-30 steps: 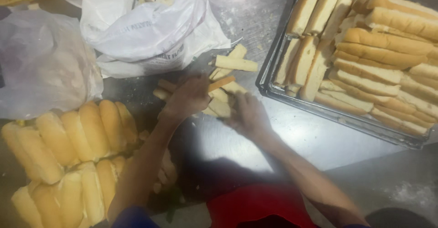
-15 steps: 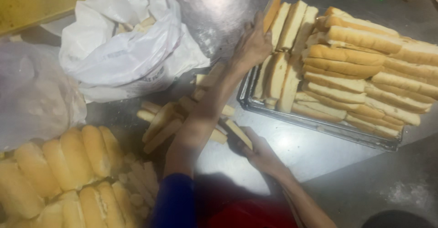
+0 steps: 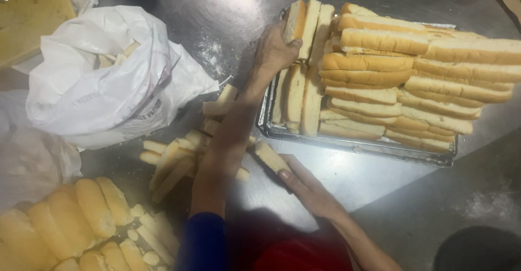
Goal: The person cuts bread rolls in half using a knife and stacks the sliced pieces onto metal trays. The person handles the rolls one at a time, makes a longitudinal cut through each, and places the resulting halves onto a growing stack on a tray.
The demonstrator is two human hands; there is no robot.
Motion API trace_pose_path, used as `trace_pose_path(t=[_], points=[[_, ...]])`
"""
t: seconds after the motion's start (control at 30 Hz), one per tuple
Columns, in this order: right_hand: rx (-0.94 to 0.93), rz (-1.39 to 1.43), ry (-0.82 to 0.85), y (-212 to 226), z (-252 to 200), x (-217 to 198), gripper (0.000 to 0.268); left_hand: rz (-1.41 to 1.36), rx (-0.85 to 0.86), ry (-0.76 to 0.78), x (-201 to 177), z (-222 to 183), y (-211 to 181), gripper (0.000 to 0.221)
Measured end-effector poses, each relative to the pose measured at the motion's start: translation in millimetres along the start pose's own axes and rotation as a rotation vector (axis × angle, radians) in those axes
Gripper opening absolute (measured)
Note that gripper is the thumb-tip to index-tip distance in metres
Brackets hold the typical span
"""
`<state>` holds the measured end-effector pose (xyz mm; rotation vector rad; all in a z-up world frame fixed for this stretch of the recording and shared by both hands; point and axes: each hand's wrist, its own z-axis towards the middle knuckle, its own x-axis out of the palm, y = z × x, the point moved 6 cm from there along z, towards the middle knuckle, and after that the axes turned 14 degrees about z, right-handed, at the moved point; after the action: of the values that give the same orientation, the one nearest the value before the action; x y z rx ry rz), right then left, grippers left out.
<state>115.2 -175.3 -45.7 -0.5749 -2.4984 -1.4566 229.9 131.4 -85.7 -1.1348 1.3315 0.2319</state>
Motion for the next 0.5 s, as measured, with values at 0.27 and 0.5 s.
trace_pose_path(t=[0.27, 0.5], points=[[-0.073, 0.011, -0.005, 8, 8, 1, 0.069, -0.086, 0.039, -0.145, -21, -6, 4, 0.048], [-0.048, 0.008, 0.006, -3, 13, 5, 0.067, -0.012, 0.117, -0.071, -3, 0, 8, 0.058]])
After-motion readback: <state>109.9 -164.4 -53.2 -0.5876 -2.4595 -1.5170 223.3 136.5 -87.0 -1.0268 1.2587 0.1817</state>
